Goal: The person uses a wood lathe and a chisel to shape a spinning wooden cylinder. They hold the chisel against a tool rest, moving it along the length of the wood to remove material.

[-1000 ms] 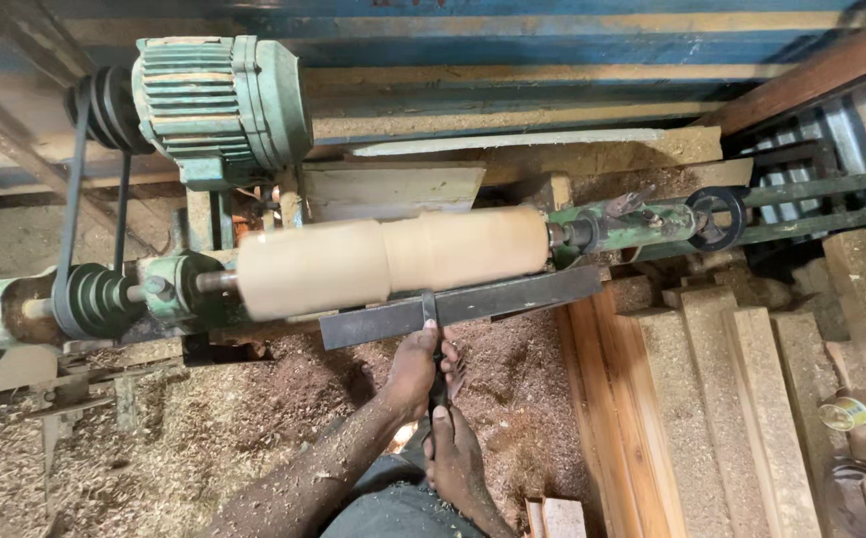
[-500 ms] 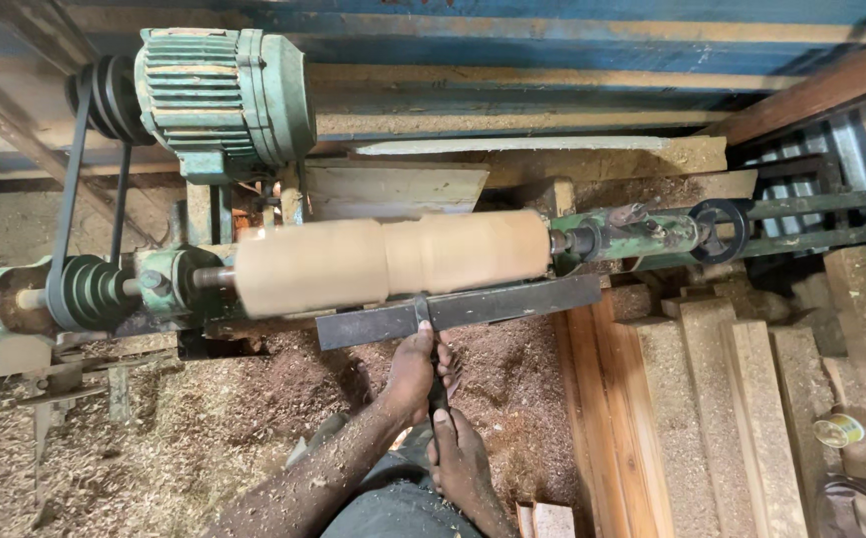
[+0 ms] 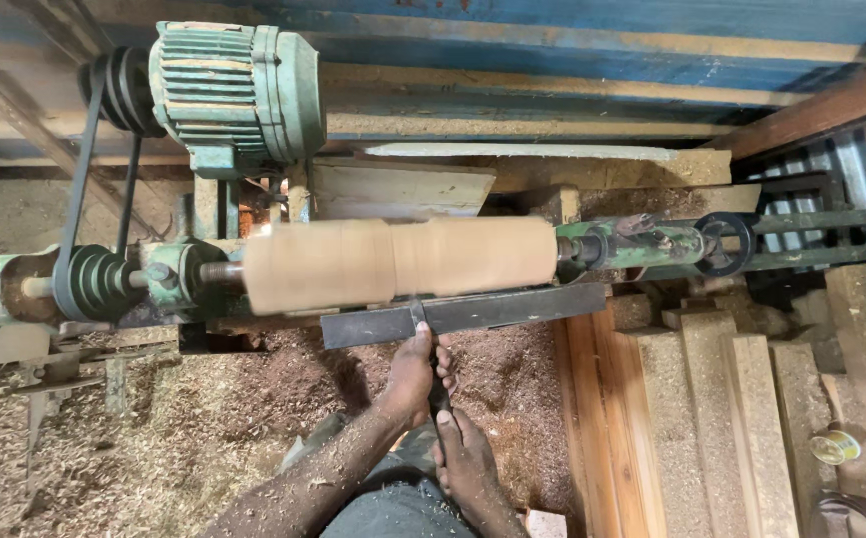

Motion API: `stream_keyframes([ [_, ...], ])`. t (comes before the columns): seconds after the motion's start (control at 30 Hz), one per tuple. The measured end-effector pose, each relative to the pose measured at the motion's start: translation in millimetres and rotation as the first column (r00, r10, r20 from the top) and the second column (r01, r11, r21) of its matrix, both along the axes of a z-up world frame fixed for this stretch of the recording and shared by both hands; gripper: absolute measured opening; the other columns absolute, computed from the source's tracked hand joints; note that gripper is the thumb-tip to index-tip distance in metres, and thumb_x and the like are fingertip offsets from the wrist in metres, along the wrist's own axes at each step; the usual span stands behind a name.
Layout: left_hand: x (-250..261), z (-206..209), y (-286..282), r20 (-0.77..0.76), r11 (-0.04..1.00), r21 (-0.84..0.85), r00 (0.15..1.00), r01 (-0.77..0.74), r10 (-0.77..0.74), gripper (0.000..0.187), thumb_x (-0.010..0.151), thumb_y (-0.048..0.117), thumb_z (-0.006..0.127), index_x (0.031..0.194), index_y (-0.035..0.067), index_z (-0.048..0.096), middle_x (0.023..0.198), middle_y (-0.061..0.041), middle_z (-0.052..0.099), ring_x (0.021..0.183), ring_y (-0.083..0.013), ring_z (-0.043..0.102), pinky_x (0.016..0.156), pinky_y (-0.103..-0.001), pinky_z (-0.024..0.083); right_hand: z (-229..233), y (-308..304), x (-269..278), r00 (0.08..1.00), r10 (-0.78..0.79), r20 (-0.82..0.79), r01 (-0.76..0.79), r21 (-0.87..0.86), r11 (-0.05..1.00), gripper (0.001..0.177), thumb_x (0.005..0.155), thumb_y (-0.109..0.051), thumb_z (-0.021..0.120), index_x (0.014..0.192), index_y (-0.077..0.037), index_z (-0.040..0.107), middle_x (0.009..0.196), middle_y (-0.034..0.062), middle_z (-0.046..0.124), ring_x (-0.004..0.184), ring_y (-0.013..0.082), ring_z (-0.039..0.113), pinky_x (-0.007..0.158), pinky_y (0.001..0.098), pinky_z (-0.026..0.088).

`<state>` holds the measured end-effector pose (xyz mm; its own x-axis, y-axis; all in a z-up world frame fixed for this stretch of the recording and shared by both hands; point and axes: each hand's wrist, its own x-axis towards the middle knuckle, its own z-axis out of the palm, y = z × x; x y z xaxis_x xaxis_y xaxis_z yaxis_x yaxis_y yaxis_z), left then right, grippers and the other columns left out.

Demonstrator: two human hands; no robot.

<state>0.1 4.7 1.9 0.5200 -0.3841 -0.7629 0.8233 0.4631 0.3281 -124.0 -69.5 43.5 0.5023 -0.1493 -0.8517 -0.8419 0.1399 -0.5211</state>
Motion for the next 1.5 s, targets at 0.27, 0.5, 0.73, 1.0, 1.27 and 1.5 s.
stream_keyframes([
  [0.27, -0.3, -5.2, -0.5, -0.008, 0.998, 0.053, 0.999, -0.037, 0.037, 0.05, 0.11, 0.043, 0.032, 0.101, 0.001, 0.057, 0.071, -0.002, 0.049, 0.058, -0.0134, 0.044, 0.052, -0.03, 0.045, -2.3, -13.4, 4.4, 0.998, 0.057, 0.033, -0.057, 0.016, 0.998, 0.044, 0.104, -0.048, 0.044, 0.113, -0.009, 0.062, 0.06, -0.0038, 0.047, 0.04, 0.0065, 0.039, 0.034, 0.0239, 0.034],
  [0.5, -1.0, -6.1, -3.0, -0.026, 0.994, 0.078, 0.997, -0.071, 0.073, 0.049, 0.11, 0.042, 0.032, 0.099, 0.002, 0.056, 0.071, -0.003, 0.05, 0.06, -0.0141, 0.046, 0.053, -0.03, 0.046, -7.0, -24.1, 6.0, 0.993, 0.102, 0.056, -0.103, 0.021, 0.994, 0.041, 0.103, -0.046, 0.045, 0.111, -0.008, 0.06, 0.06, -0.0033, 0.047, 0.039, 0.0072, 0.039, 0.033, 0.0248, 0.033],
  [0.73, 0.2, -4.7, -3.7, 0.012, 0.995, 0.088, 0.999, -0.051, 0.05, 0.049, 0.111, 0.04, 0.029, 0.099, 0.002, 0.056, 0.073, -0.003, 0.05, 0.061, -0.0135, 0.046, 0.054, -0.03, 0.047, 3.3, -31.8, 12.9, 0.975, 0.216, 0.05, -0.215, -0.019, 0.976, 0.039, 0.105, -0.044, 0.043, 0.114, -0.011, 0.061, 0.06, -0.0046, 0.047, 0.041, 0.0058, 0.04, 0.035, 0.0221, 0.037],
  [1.0, -0.5, -7.9, -5.5, 0.008, 0.995, 0.075, 0.997, -0.072, 0.072, 0.052, 0.11, 0.043, 0.026, 0.101, 0.0, 0.055, 0.073, -0.003, 0.05, 0.06, -0.0139, 0.047, 0.055, -0.031, 0.049, 0.5, -42.5, 18.0, 0.96, 0.268, 0.076, -0.269, -0.007, 0.963, 0.039, 0.106, -0.043, 0.042, 0.113, -0.01, 0.062, 0.062, -0.007, 0.049, 0.044, 0.0055, 0.043, 0.037, 0.0214, 0.039],
  [1.27, -0.8, -9.5, -7.2, 0.019, 0.992, 0.085, 0.996, -0.093, 0.092, 0.053, 0.11, 0.045, 0.028, 0.102, 0.0, 0.055, 0.073, -0.003, 0.05, 0.061, -0.0129, 0.046, 0.056, -0.03, 0.049, -2.0, -44.9, 18.9, 0.951, 0.296, 0.087, -0.294, -0.035, 0.955, 0.041, 0.106, -0.046, 0.041, 0.108, -0.011, 0.063, 0.06, -0.0074, 0.048, 0.044, 0.0056, 0.044, 0.038, 0.021, 0.041],
  [1.5, 1.5, 1.8, -2.7, -0.019, 0.995, 0.089, 0.999, -0.039, 0.041, 0.05, 0.109, 0.045, 0.031, 0.102, 0.001, 0.055, 0.071, -0.001, 0.048, 0.058, -0.0129, 0.043, 0.052, -0.03, 0.044, -9.9, -24.5, 6.0, 0.992, 0.112, 0.061, -0.114, 0.022, 0.993, 0.041, 0.106, -0.045, 0.044, 0.111, -0.008, 0.062, 0.062, -0.0058, 0.048, 0.043, 0.0058, 0.039, 0.035, 0.0223, 0.036],
])
